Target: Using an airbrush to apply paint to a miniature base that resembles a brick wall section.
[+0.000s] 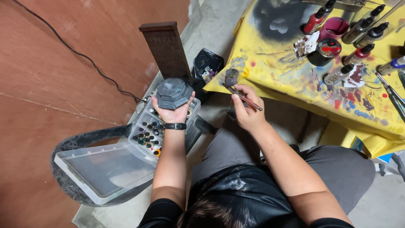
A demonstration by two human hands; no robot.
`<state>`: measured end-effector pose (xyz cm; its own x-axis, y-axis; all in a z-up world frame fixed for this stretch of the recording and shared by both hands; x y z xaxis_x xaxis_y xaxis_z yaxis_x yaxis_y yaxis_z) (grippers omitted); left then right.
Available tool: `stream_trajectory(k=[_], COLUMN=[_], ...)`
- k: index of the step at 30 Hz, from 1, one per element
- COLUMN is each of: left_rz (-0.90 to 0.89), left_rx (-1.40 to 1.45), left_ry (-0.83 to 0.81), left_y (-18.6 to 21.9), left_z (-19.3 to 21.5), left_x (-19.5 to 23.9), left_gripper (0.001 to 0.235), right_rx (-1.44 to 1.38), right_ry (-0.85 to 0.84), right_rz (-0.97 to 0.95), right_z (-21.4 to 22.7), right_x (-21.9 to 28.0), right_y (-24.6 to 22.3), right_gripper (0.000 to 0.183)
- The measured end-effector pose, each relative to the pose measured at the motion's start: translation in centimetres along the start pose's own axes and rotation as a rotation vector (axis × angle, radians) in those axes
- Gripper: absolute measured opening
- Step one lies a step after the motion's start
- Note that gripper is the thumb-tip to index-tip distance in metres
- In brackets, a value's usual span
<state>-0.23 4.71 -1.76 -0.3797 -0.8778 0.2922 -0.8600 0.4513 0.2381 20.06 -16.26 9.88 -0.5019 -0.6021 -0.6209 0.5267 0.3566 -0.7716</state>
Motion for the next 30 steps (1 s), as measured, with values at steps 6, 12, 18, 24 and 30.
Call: stream_trajectory(k=[6,12,18,24,30], left_rz=[-0.013,-0.012,0.005,0.014,0.021], left_rx=[-0.012,-0.016,-0.026,-0.04,-0.008], left_ry=[0.0,-0.019,-0.044,-0.054,-0.041], left_y=[-0.3,-0.5,-0.6,-0.7,-0.5], left_z=[-1.4,-1.3,-1.1,-0.9,-0.2], left_x=[0.9,0.6,0.4,0.4,0.2], left_gripper=[0.069,0.069,0.07,0.071,0.072], right_rx=[0.014,0.014,0.012,0.018,0.001], right_ry=[0.006,0.004,0.013,0.006,0.015], right_rz=[-0.009,-0.009,-0.018,-0.013,-0.016], right_z=[0.1,0.4,0.6,0.6,0.6], right_x=[-0.1,-0.1,-0.1,-0.2,-0.2], right_y=[0.1,0.4,0.4,0.4,0.2], right_gripper=[0.021,0.021,0.02,0.02,0.02])
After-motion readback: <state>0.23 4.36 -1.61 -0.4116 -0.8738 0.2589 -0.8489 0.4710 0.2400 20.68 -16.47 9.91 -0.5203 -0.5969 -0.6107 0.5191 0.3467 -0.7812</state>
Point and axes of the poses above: each hand's wrist, its own x-axis away from the middle knuckle, its own z-axis out of the back of the hand, y = z × x, the point moved 5 cm from there along -x, towards the middle knuckle, and after that the axes turned 3 degrees about -z, right-handed, at the moved point
